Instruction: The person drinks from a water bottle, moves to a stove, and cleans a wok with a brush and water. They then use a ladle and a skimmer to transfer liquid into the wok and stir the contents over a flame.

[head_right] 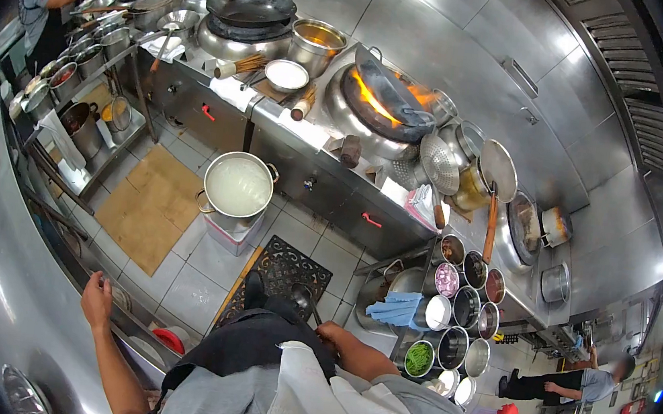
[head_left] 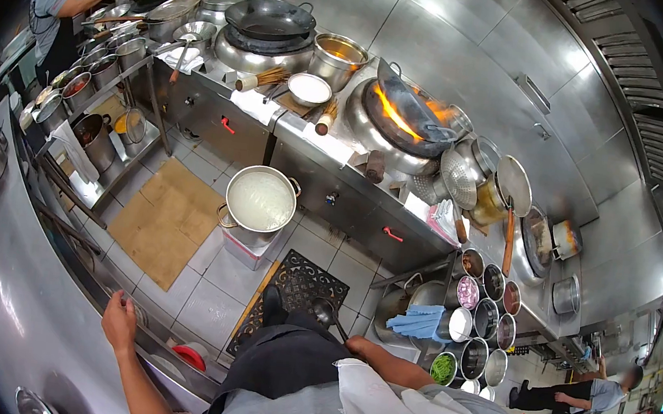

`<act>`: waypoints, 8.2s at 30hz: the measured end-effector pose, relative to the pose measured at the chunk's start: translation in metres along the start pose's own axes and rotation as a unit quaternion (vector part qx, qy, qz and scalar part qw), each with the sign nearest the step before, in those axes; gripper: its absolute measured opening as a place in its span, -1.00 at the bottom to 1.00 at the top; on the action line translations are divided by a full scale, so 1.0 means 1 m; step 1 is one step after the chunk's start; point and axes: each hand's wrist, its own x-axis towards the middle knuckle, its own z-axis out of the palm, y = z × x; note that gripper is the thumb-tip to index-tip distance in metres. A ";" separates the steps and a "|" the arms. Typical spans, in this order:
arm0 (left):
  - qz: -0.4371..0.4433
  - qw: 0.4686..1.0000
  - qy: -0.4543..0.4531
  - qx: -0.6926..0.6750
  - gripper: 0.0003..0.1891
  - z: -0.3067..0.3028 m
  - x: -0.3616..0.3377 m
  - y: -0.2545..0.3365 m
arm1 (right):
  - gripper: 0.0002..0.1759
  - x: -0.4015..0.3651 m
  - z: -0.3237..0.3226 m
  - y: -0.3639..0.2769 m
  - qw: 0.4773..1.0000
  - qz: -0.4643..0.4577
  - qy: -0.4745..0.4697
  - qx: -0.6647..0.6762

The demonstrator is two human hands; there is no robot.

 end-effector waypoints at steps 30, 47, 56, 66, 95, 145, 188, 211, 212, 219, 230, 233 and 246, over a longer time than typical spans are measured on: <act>0.012 1.000 -0.002 -0.003 -0.69 0.000 -0.001 -0.001 | -0.72 -0.027 -0.008 -0.020 1.000 0.027 0.011 0.002; 0.018 1.000 0.002 -0.009 -0.68 0.000 -0.001 -0.003 | -0.64 -0.022 -0.006 -0.018 0.997 0.061 0.015 0.043; 0.029 1.000 0.009 -0.007 -0.70 0.000 -0.001 -0.003 | -0.56 -0.038 -0.012 -0.030 0.999 0.043 0.012 -0.011; 0.034 0.999 0.021 -0.013 -0.69 0.001 -0.002 -0.005 | -0.55 -0.039 -0.014 -0.027 0.999 0.032 -0.003 -0.010; 0.021 0.999 0.012 -0.027 -0.69 0.000 -0.002 -0.002 | -0.59 -0.024 -0.018 -0.026 0.991 -0.015 -0.032 -0.131; 0.036 0.999 0.019 -0.033 -0.69 0.001 -0.002 -0.005 | -0.63 -0.015 -0.005 -0.008 0.999 -0.005 0.000 -0.042; 0.033 0.999 0.020 -0.014 -0.69 -0.001 -0.002 -0.001 | -0.69 -0.012 -0.015 -0.016 0.976 -0.060 -0.042 -0.207; 0.041 0.999 0.021 -0.028 -0.69 0.004 -0.001 -0.008 | -0.61 -0.028 -0.012 -0.024 0.999 0.021 0.003 -0.025; 0.041 0.999 0.021 -0.027 -0.69 0.003 -0.001 -0.008 | -0.61 -0.028 -0.011 -0.022 1.000 0.016 0.005 -0.024; 0.030 0.999 0.024 -0.020 -0.69 0.002 -0.002 -0.004 | -0.61 0.016 -0.002 0.008 0.969 -0.074 -0.018 -0.234; 0.025 0.999 0.024 -0.025 -0.69 0.005 -0.001 -0.007 | -0.61 -0.012 -0.006 -0.011 0.991 -0.013 -0.002 -0.131; 0.020 0.999 0.018 -0.024 -0.69 0.000 -0.002 -0.002 | -0.62 -0.012 -0.008 -0.014 0.991 -0.003 0.000 -0.136; 0.020 0.999 0.019 -0.029 -0.69 -0.001 -0.002 -0.001 | -0.58 -0.014 -0.009 -0.014 0.987 -0.033 -0.031 -0.156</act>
